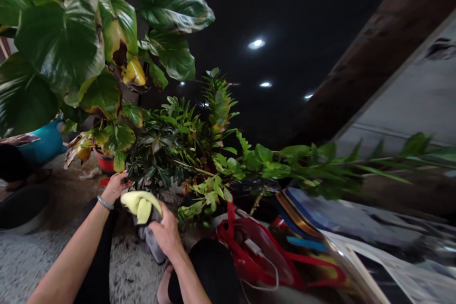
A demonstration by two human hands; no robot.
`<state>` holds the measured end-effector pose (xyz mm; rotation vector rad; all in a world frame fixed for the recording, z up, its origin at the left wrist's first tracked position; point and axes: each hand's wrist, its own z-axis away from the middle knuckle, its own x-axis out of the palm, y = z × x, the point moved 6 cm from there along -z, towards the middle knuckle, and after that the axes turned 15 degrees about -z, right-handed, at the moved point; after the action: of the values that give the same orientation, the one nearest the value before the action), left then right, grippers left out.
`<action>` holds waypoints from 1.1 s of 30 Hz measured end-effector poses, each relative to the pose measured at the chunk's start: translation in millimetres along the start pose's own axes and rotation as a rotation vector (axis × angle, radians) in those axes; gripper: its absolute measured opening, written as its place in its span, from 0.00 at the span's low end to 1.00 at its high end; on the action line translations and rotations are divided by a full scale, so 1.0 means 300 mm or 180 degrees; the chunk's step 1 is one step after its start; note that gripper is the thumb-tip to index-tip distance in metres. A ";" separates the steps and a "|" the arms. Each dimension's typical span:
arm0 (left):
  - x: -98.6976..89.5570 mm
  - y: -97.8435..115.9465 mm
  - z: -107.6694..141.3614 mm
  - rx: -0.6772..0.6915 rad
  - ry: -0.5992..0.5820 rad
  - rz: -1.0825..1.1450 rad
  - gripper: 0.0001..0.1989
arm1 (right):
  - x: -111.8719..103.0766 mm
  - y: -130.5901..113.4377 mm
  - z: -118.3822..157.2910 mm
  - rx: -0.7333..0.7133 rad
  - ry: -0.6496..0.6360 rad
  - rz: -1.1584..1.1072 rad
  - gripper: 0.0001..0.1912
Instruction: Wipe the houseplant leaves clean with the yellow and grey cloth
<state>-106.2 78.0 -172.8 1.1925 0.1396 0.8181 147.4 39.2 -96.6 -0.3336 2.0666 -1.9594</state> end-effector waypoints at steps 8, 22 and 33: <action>0.012 0.002 0.015 0.0001 -0.0035 -0.0157 0.13 | -0.144 -0.063 -0.053 -0.0525 0.1054 0.0053 0.29; 0.018 0.002 0.014 -0.0038 0.0010 -0.0153 0.12 | -0.205 -0.151 -0.085 -0.0651 0.1598 -0.0132 0.33; 0.004 0.003 0.009 0.0000 -0.0005 -0.0181 0.12 | -0.074 -0.219 -0.074 -0.0773 0.1021 -0.0425 0.29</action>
<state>-104.4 76.6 -170.5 1.1841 0.1715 0.7673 159.2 63.9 -29.0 -0.2212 2.5570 -1.9429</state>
